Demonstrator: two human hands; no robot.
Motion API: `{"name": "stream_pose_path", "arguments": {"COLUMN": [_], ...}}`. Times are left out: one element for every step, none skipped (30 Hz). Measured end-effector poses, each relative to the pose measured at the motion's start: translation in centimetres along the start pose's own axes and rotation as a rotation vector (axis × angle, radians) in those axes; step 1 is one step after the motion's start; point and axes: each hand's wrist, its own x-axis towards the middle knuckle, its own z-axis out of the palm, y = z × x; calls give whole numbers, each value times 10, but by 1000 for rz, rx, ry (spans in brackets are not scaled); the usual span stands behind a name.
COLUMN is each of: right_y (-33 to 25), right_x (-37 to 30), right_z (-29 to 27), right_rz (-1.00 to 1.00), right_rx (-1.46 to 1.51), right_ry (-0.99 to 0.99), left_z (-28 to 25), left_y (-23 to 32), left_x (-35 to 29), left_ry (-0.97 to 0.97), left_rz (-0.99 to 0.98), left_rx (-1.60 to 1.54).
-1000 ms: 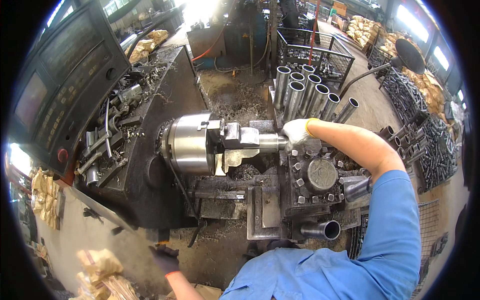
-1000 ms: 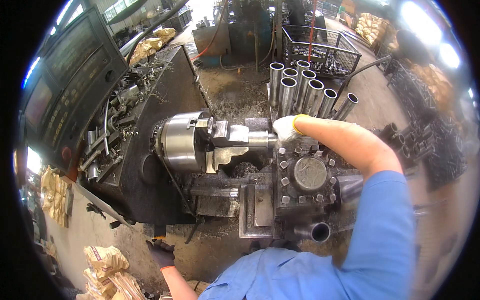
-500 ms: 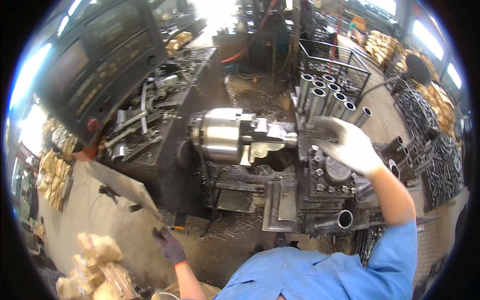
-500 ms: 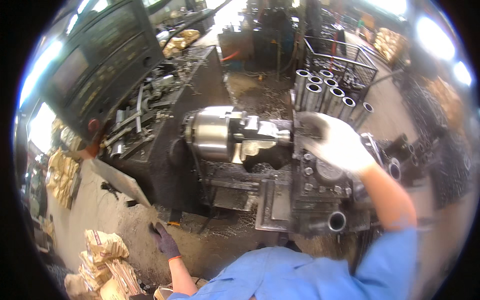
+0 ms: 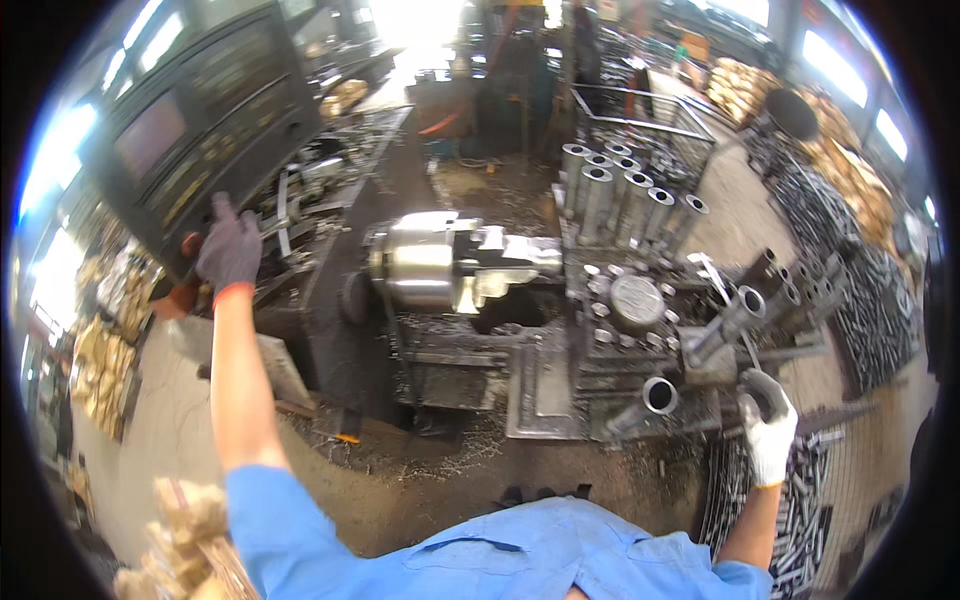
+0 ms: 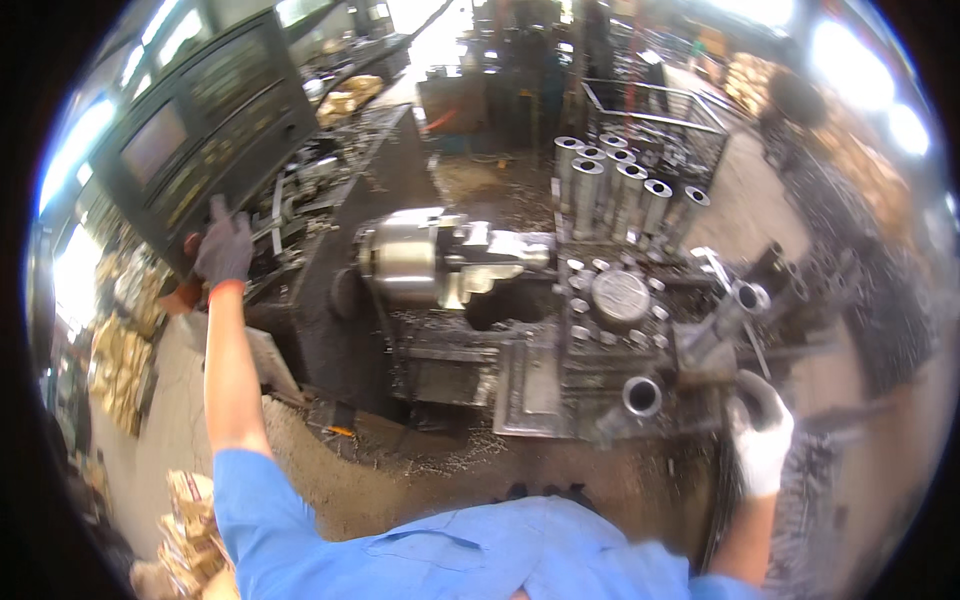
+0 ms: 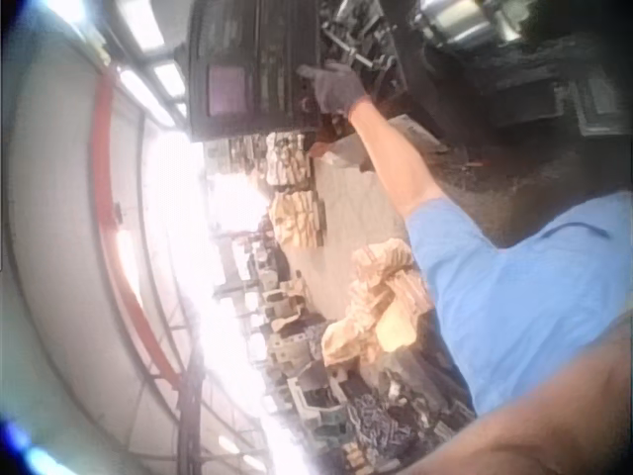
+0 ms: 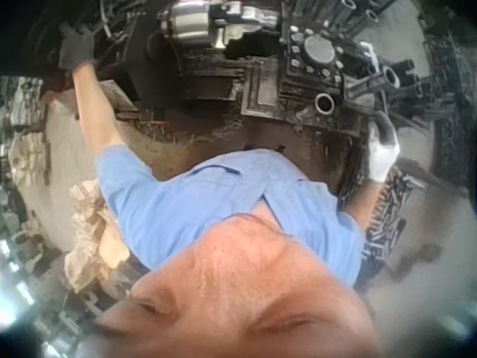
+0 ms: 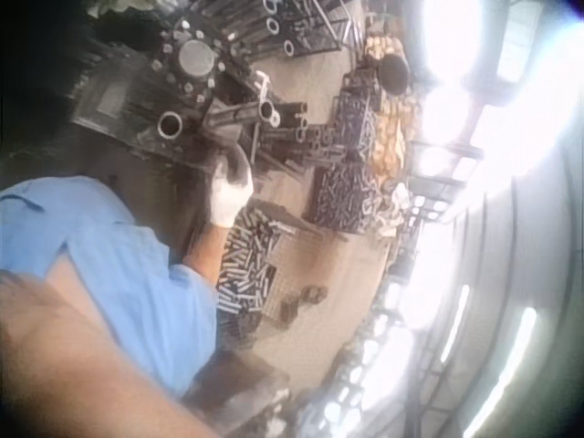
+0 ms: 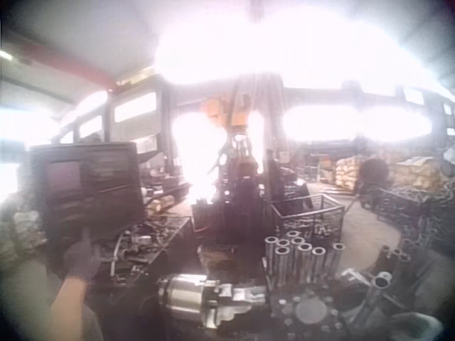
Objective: The person repeatedly loads cylindrical metal parts into a lathe chuck, secures them, and removes them after machining. The parts are placed into a wire basket after removal. The cycle is repeated continuously throughout the clip.
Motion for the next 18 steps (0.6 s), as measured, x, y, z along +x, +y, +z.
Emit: {"name": "stream_pose_path", "arguments": {"right_y": [13,26,40,55,69,81,93,102,108,112,113,111,104,92,78,59,36,9], "right_x": [-3,-3,-1,6,16,28,43,60,80,101,122,139,152,163,160,153,143,128], "right_z": [-4,-5,-6,-7,-6,-4,-1,3,11,21,32,41,48,54,66,71,79,87], "right_rz": [23,41,48,24,45,22,-4,43,-37,-167,-192,-108,70,205,-156,-315,-472,-495], "right_rx": [-40,-75,-18,-4,-20,-50,-43,-37,-53,-97,-104,-63,-117,-127,-361,-486,-357,-306], "right_ry": [69,132,162,183,206,225,173,140,105,100,48,-82,-144,-219,-42,20,80,122], "left_z": [-1,-5,-5,4,14,23,39,52,58,60,58,53,44,35,24,15,2,-11], "left_y": [11,16,20,31,36,38,42,41,31,24,13,0,-11,-22,-33,-42,-55,-68], "left_x": [-39,-83,-145,-206,-271,-340,-401,-453,-500,-541,-573,-596,-615,-628,-640,-649,-659,-671], "left_ry": [254,548,298,302,28,-285,-524,-1000,-1215,-1233,-1294,-1297,-1320,-1352,-1312,-1225,-1162,-1105], "left_rz": [239,498,491,575,558,491,435,201,97,14,-81,-119,-160,-209,-266,-264,-284,-311], "left_rx": [-131,-291,-650,-740,-945,-877,-787,-784,-571,-582,-561,-582,-590,-591,-603,-569,-513,-450]}}
